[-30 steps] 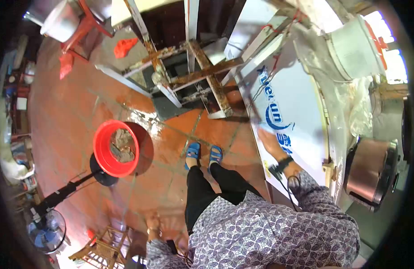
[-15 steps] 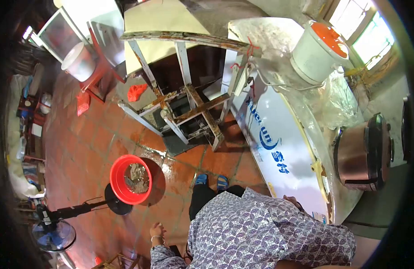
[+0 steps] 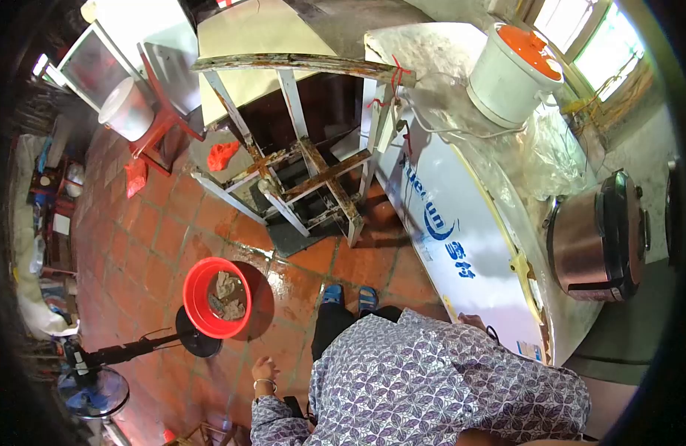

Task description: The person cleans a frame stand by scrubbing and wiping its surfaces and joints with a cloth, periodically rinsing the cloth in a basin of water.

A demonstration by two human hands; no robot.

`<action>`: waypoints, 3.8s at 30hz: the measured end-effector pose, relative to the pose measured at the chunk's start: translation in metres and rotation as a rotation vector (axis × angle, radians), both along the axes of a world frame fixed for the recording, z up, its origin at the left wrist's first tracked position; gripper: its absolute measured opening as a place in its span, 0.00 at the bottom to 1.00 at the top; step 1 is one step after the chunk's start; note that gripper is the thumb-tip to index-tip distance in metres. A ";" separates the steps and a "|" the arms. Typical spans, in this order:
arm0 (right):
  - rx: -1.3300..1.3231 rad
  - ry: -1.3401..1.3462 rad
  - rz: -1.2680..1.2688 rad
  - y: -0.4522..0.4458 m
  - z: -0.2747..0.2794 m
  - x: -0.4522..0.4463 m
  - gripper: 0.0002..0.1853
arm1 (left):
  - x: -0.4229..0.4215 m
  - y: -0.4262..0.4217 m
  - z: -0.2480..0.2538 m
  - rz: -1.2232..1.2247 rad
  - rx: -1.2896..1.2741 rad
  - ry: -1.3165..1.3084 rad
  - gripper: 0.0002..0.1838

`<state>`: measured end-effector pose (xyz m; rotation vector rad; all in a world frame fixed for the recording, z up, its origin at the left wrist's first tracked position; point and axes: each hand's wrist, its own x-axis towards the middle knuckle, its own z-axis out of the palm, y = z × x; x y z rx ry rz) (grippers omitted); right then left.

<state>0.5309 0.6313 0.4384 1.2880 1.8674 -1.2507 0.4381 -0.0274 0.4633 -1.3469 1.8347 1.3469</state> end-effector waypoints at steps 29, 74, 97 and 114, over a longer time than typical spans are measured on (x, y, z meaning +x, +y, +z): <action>-0.179 -0.104 0.115 -0.129 0.023 -0.172 0.23 | -0.009 -0.074 -0.052 0.068 -0.031 0.062 0.18; -0.341 -0.386 0.341 -0.512 -0.209 -0.231 0.21 | -0.189 -0.336 -0.511 -0.675 -0.490 0.199 0.29; -0.794 0.319 0.560 -0.749 -0.263 -0.323 0.35 | -0.195 -0.307 -0.337 0.515 0.311 0.550 0.29; -0.508 0.763 1.091 -0.879 -0.251 -0.335 0.15 | -0.199 -0.336 -0.287 0.436 0.179 0.343 0.15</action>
